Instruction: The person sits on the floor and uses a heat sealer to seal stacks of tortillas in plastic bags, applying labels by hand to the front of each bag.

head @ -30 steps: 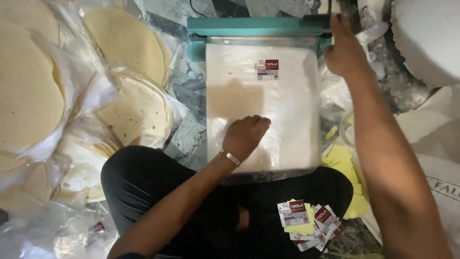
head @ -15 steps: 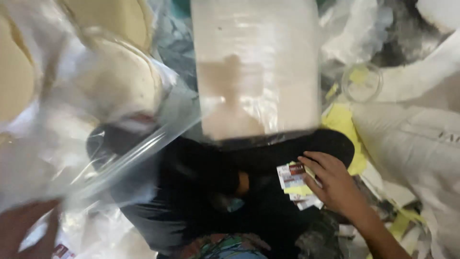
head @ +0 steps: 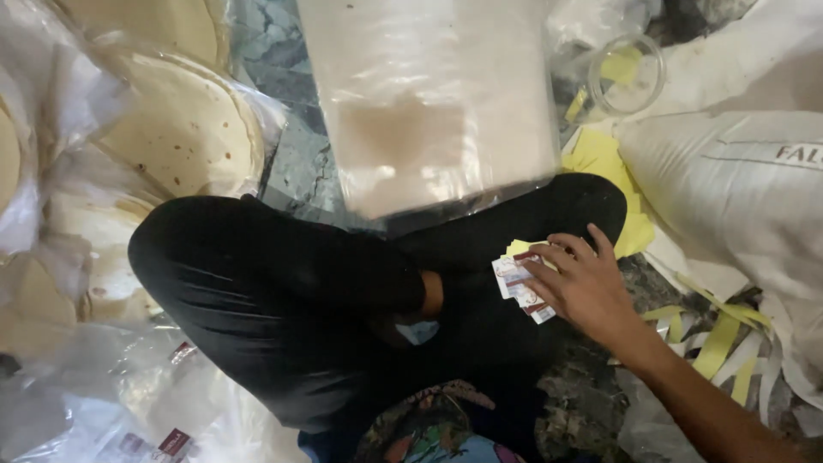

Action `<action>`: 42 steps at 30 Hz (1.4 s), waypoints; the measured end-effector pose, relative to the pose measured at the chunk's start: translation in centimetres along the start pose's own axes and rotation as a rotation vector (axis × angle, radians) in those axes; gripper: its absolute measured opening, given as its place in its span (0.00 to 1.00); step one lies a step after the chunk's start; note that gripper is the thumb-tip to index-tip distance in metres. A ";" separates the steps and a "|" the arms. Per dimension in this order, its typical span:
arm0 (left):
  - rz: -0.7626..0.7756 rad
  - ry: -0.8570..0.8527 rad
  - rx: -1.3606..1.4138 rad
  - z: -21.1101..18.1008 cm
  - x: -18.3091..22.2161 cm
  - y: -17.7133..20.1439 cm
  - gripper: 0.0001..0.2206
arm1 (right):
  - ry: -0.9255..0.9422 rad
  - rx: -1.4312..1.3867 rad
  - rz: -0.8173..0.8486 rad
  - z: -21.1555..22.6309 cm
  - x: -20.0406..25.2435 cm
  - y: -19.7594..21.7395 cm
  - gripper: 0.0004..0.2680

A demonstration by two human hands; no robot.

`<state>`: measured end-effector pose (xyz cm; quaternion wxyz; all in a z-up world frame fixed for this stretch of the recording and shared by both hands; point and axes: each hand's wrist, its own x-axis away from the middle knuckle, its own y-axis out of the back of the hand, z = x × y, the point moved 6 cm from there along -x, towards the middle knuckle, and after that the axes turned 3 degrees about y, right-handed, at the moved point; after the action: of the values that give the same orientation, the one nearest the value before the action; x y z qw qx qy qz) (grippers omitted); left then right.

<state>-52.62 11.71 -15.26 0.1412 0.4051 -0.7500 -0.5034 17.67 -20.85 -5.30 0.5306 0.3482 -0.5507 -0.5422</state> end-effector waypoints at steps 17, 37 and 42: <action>0.669 0.090 0.732 -49.3 -22.7 -19.9 0.15 | -0.274 -0.145 0.047 -5.2 1.3 1.1 0.13; 0.656 0.463 1.415 -53.6 -21.1 -22.3 0.07 | -0.747 -1.810 -0.547 4.2 5.8 -5.8 0.05; 0.738 0.567 1.498 -52.5 -20.8 -22.1 0.08 | -0.740 -2.087 -0.552 5.9 4.8 -6.2 0.06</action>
<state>3.31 -9.96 -6.64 0.1728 0.2328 -0.9028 0.3178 9.85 -25.19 -9.43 0.2290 -0.3346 0.1415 -0.9031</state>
